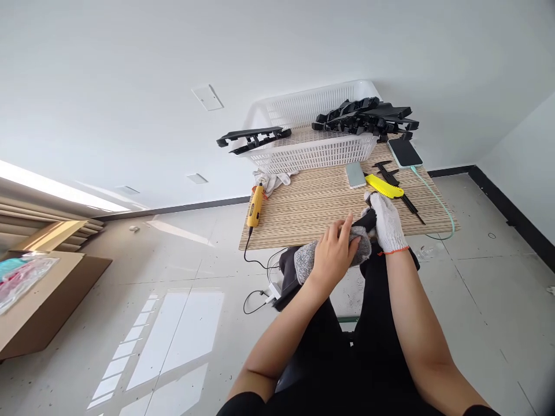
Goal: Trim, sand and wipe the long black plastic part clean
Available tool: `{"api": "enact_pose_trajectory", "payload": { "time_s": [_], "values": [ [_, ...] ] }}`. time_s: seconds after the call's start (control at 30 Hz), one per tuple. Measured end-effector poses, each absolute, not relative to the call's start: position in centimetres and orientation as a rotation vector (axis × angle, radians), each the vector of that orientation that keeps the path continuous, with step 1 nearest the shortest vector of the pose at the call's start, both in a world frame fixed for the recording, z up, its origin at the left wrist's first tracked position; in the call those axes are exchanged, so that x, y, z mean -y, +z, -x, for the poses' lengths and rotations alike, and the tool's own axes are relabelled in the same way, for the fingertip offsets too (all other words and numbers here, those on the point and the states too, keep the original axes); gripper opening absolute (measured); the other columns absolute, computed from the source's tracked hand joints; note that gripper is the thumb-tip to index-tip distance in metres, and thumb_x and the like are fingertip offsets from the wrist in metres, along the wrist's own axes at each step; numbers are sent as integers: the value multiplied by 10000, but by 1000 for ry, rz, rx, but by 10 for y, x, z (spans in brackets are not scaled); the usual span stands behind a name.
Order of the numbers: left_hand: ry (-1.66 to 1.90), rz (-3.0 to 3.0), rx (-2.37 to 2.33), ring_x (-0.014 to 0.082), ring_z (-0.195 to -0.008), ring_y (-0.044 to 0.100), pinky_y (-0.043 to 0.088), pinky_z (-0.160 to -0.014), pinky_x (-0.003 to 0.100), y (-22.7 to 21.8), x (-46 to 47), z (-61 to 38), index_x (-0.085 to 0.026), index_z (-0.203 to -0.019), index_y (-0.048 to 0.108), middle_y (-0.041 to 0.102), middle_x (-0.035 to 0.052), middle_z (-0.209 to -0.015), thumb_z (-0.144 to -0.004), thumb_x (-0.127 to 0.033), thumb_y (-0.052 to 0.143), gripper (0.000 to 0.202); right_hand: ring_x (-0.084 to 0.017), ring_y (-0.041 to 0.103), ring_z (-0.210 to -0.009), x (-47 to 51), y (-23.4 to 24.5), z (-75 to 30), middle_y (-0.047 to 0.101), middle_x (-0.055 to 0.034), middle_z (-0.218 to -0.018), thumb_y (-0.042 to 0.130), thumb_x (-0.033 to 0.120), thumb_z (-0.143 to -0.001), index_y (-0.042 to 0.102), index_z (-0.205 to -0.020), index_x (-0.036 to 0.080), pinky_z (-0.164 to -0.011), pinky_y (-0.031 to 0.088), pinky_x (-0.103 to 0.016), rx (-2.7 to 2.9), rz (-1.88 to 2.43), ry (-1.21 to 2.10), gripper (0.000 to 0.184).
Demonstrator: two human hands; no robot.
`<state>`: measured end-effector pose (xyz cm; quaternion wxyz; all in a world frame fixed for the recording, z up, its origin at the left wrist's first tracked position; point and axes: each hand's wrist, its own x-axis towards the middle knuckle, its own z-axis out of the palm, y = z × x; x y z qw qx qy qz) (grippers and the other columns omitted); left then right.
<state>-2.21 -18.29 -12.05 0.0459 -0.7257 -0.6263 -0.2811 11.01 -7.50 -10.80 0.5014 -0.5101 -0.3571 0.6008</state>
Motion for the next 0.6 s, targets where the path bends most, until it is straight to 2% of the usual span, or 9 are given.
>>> {"api": "enact_pose_trajectory", "payload": {
  "time_s": [0.1,0.2,0.3,0.37,0.47,0.6],
  "values": [
    [-581,2292,2102,234,-991,705,588,-694,310,-125,181,22,-182,-1326,605,727,98,-1106,-1081,-453,434,404,-129,521,-460,75,-109,-107,585,36,-609,707,572,-802,663,-1017,230,-375,366,-216,857,1261,1426,407],
    [-587,2301,2118,222,-1080,716,595,-707,287,-127,187,27,-201,-1343,589,701,113,-1274,-1087,-457,414,402,-117,522,-455,73,-110,-107,570,41,-598,729,552,-774,672,-987,220,-369,353,-198,811,1254,1424,398],
    [-650,2273,2091,225,-1176,705,610,-796,289,-128,198,36,-223,-1415,549,655,125,-1382,-1079,-450,449,418,-111,512,-451,71,-109,-110,577,29,-610,708,540,-789,686,-970,217,-351,315,-190,775,1263,1442,372],
    [-664,2258,2138,227,-1168,712,609,-844,297,-130,209,47,-231,-1386,570,690,106,-1309,-1067,-441,489,391,-112,510,-453,71,-107,-112,586,20,-624,695,537,-801,695,-969,221,-340,289,-191,756,1276,1465,357],
    [-685,2180,2331,217,-1023,746,600,-751,293,-135,231,66,-242,-1287,617,723,70,-1179,-1050,-421,531,310,-113,526,-475,73,-105,-113,582,25,-635,718,485,-781,690,-940,235,-348,299,-189,695,1285,1479,297],
    [-838,1955,2480,206,-965,744,593,-781,298,-146,264,93,-235,-1189,650,725,66,-1090,-1036,-395,553,242,-102,496,-456,78,-104,-110,574,34,-634,745,497,-776,687,-941,234,-365,328,-200,747,1257,1547,316]
  ]
}}
